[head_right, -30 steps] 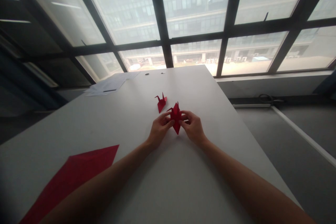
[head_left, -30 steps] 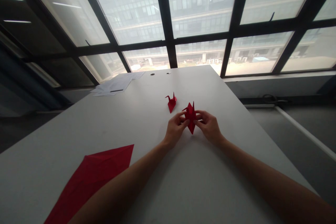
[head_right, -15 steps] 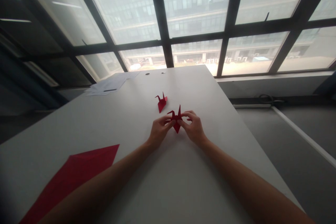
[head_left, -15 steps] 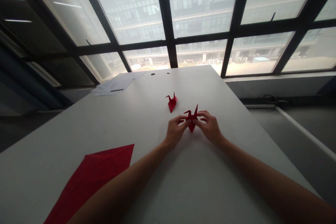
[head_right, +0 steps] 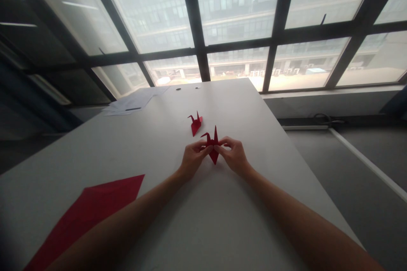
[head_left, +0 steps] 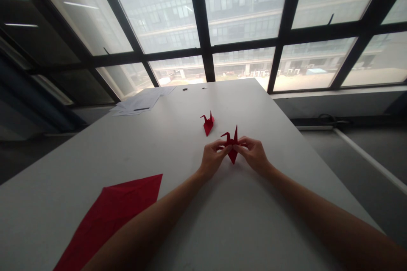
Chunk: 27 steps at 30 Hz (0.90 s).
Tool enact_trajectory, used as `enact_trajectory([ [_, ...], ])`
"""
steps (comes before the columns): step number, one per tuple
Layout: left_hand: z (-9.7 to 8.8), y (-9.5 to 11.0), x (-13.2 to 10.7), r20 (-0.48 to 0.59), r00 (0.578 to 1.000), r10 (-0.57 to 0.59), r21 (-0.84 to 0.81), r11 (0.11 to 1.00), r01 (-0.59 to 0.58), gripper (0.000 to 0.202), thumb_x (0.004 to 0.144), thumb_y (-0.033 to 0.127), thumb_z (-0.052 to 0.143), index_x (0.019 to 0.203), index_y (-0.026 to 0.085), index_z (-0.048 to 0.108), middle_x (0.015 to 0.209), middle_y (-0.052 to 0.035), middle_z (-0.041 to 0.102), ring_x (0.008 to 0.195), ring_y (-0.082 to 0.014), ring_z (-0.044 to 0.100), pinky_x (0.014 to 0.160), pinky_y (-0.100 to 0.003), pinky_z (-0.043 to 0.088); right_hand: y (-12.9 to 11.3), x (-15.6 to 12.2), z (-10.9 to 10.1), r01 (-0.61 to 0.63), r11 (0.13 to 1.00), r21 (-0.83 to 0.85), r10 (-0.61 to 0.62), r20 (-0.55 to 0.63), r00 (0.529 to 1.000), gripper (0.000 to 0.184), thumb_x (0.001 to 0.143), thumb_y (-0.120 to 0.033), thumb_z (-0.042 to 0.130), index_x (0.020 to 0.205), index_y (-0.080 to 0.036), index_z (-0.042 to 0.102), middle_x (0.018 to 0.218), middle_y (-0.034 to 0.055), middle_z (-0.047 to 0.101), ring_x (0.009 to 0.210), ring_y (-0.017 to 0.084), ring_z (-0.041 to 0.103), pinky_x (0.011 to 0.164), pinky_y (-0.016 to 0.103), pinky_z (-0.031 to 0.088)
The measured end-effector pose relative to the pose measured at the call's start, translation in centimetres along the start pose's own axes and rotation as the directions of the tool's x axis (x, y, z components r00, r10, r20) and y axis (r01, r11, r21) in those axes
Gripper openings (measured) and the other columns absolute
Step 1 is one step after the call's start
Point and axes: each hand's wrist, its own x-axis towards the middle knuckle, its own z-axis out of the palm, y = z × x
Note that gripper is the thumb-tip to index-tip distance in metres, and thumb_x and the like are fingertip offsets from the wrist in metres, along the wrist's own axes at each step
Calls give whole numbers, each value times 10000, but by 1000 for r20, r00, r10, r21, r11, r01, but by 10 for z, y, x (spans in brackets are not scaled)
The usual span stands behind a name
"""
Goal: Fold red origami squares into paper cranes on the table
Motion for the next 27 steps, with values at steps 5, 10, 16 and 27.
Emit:
enact_trajectory([
  [5, 0, 0, 0, -11, 1000, -2, -16, 1000, 2, 248, 782, 348, 776, 937, 155, 779, 913, -84, 752, 791, -194, 685, 722, -293, 543, -1, 0, 0, 21, 1000, 8, -21, 9, 1000, 207, 814, -405, 728, 850, -203, 751, 833, 54, 720, 805, 218, 659, 748, 352, 531],
  [10, 2, 2, 0, -25, 998, -50, -68, 997, 48, 260, 759, 366, 794, 894, 145, 774, 853, -79, 748, 762, -201, 685, 709, -303, 544, -2, -1, 1, 16, 1000, -4, -16, -20, 1000, 208, 811, -406, 728, 823, -199, 748, 807, 51, 710, 778, 210, 654, 722, 336, 535],
  [16, 3, 5, 0, -41, 999, -30, -79, 996, 27, 235, 760, 365, 793, 831, 142, 771, 788, -56, 720, 725, -180, 671, 691, -291, 539, 0, -1, 2, -8, 999, 47, 9, -8, 1000, 222, 824, -418, 713, 859, -203, 754, 853, 62, 725, 812, 224, 671, 752, 355, 550],
  [27, 3, 6, 0, -88, 992, -88, -123, 989, 77, 241, 741, 364, 804, 790, 139, 731, 751, -34, 711, 682, -151, 638, 658, -262, 506, -4, 0, 2, -90, 988, 126, 94, -21, 995, 267, 787, -451, 740, 837, -189, 751, 823, 61, 738, 757, 222, 685, 701, 348, 562],
])
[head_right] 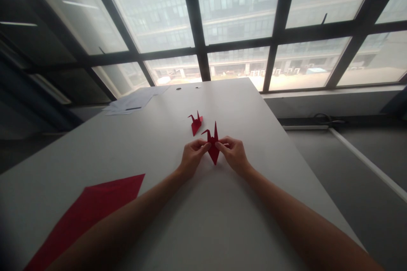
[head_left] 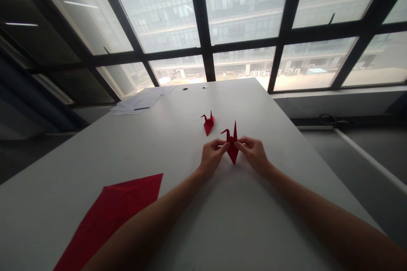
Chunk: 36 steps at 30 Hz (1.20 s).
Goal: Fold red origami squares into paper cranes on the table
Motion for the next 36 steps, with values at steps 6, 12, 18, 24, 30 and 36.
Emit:
enact_trajectory([
  [6, 0, 2, 0, -6, 1000, 8, 10, 1000, -8, 243, 740, 367, 804, 764, 139, 724, 722, -23, 696, 660, -139, 623, 650, -252, 493, 2, 1, 1, 9, 1000, -17, -9, 18, 1000, 280, 793, -470, 728, 792, -191, 749, 789, 51, 722, 726, 208, 671, 674, 334, 549],
  [12, 1, 1, 0, 48, 999, 9, 96, 995, -13, 265, 767, 377, 783, 873, 137, 748, 833, -63, 738, 721, -171, 665, 663, -268, 519, 1, 0, -1, 45, 999, 6, -45, 36, 998, 234, 798, -429, 728, 754, -200, 747, 775, 39, 688, 711, 184, 634, 653, 305, 516],
  [18, 0, -1, -2, 66, 998, 15, 30, 999, -17, 249, 767, 369, 787, 806, 128, 741, 754, -52, 720, 671, -158, 649, 618, -254, 498, 1, -1, 0, -10, 1000, -5, 10, 72, 997, 241, 799, -428, 721, 822, -189, 740, 788, 52, 724, 724, 207, 666, 649, 321, 535],
  [24, 0, 0, -2, 51, 999, 10, 48, 999, -12, 250, 755, 373, 795, 820, 135, 756, 772, -57, 733, 671, -163, 655, 621, -260, 499, -1, -1, 0, -6, 999, 40, 5, 47, 999, 221, 766, -412, 757, 773, -194, 726, 755, 32, 708, 706, 188, 649, 647, 308, 522],
  [30, 1, 1, -1, 3, 1000, 3, 52, 999, -3, 254, 747, 372, 796, 839, 139, 757, 795, -55, 734, 694, -160, 650, 650, -259, 504, -5, 0, 3, -37, 992, 119, 36, 9, 999, 207, 718, -395, 793, 714, -203, 717, 719, 13, 690, 693, 173, 624, 669, 303, 506],
  [36, -2, 0, -1, -47, 999, 22, 75, 997, -19, 260, 744, 383, 793, 794, 134, 736, 763, -39, 708, 684, -141, 620, 646, -246, 492, -1, 1, 2, -56, 986, 158, 56, 9, 998, 170, 725, -355, 792, 720, -201, 722, 739, 14, 702, 704, 171, 629, 698, 305, 498],
])
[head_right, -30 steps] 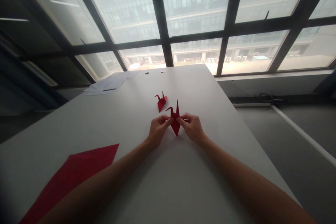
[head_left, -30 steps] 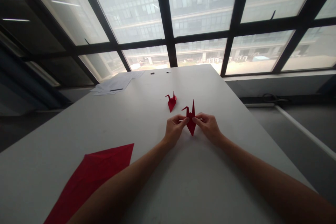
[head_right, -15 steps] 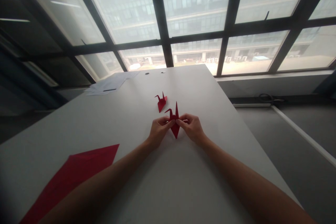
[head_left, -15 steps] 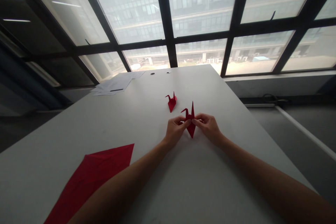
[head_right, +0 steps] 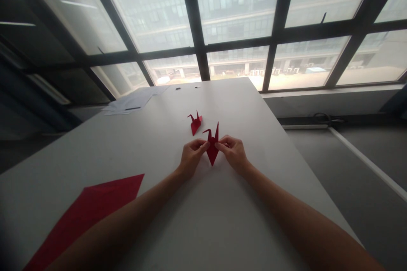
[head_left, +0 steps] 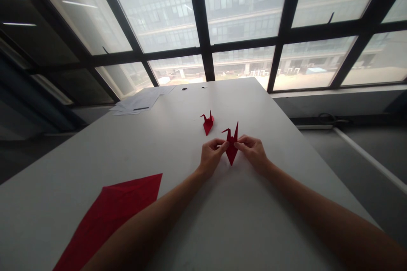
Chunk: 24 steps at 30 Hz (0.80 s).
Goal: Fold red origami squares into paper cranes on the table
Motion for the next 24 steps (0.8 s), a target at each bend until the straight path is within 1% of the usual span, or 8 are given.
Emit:
enact_trajectory([
  [5, 0, 1, -1, 21, 1000, 11, -25, 1000, -10, 240, 759, 370, 784, 789, 135, 739, 758, -42, 706, 691, -143, 616, 655, -249, 491, 3, 0, -1, 4, 1000, 3, -4, -4, 1000, 134, 741, -328, 784, 732, -207, 726, 740, 12, 704, 706, 170, 627, 697, 303, 491],
  [13, 1, 0, 0, -24, 1000, 16, 2, 1000, -16, 245, 762, 377, 779, 813, 140, 748, 777, -50, 716, 708, -153, 621, 673, -262, 489, 0, 0, -1, -21, 1000, 23, 21, -1, 1000, 159, 728, -345, 791, 720, -204, 720, 735, 20, 710, 711, 177, 632, 715, 317, 501],
  [20, 1, 1, -1, -14, 999, 36, 8, 999, -36, 233, 773, 370, 769, 777, 139, 738, 738, -35, 697, 686, -146, 609, 661, -255, 484, -1, 0, 0, -16, 999, 39, 17, 0, 1000, 168, 705, -358, 804, 701, -212, 719, 732, 16, 707, 707, 180, 634, 726, 331, 510],
  [24, 1, 2, 1, -2, 1000, 17, 28, 999, -17, 238, 776, 371, 766, 829, 139, 748, 784, -48, 717, 713, -155, 629, 679, -262, 498, 1, 1, -2, -10, 999, 33, 10, -15, 1000, 168, 698, -351, 807, 694, -209, 717, 741, 18, 702, 702, 175, 622, 708, 322, 498],
])
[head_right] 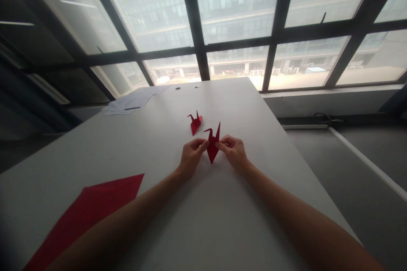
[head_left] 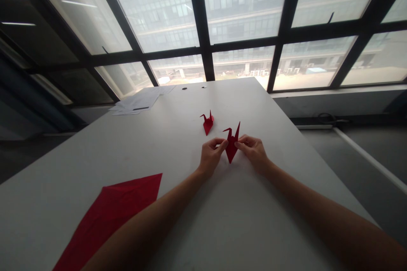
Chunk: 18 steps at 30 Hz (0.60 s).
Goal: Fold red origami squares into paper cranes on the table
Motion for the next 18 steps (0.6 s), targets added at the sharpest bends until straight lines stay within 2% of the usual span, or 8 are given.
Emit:
enact_trajectory([
  [4, 0, 1, 1, 50, 998, -30, 1, 1000, 30, 257, 757, 366, 782, 869, 135, 764, 826, -71, 742, 725, -173, 654, 691, -283, 520, 1, 0, -3, -18, 999, -44, 19, 21, 1000, 184, 711, -368, 800, 721, -202, 723, 747, 22, 707, 704, 173, 617, 695, 309, 483],
  [8, 1, 1, -1, 69, 997, -24, -71, 997, 28, 228, 752, 350, 789, 840, 140, 769, 799, -59, 740, 705, -165, 653, 686, -280, 522, 0, 0, -4, -45, 997, -66, 49, 62, 997, 190, 741, -379, 785, 776, -199, 735, 781, 31, 721, 726, 178, 627, 698, 305, 483],
  [13, 1, 3, -2, 68, 998, -5, -98, 995, 12, 197, 747, 337, 795, 789, 146, 765, 750, -35, 720, 682, -152, 641, 668, -266, 515, 1, 0, -2, 11, 1000, -17, -10, 55, 998, 165, 748, -357, 787, 739, -202, 729, 767, 19, 702, 720, 169, 621, 708, 303, 490],
  [18, 1, 2, -1, 110, 994, -24, -30, 999, 27, 242, 764, 353, 784, 882, 142, 772, 846, -66, 752, 741, -179, 670, 702, -285, 532, 0, 0, -2, 44, 997, -67, -42, 39, 998, 207, 743, -393, 789, 750, -194, 732, 770, 29, 702, 722, 178, 635, 692, 310, 509],
])
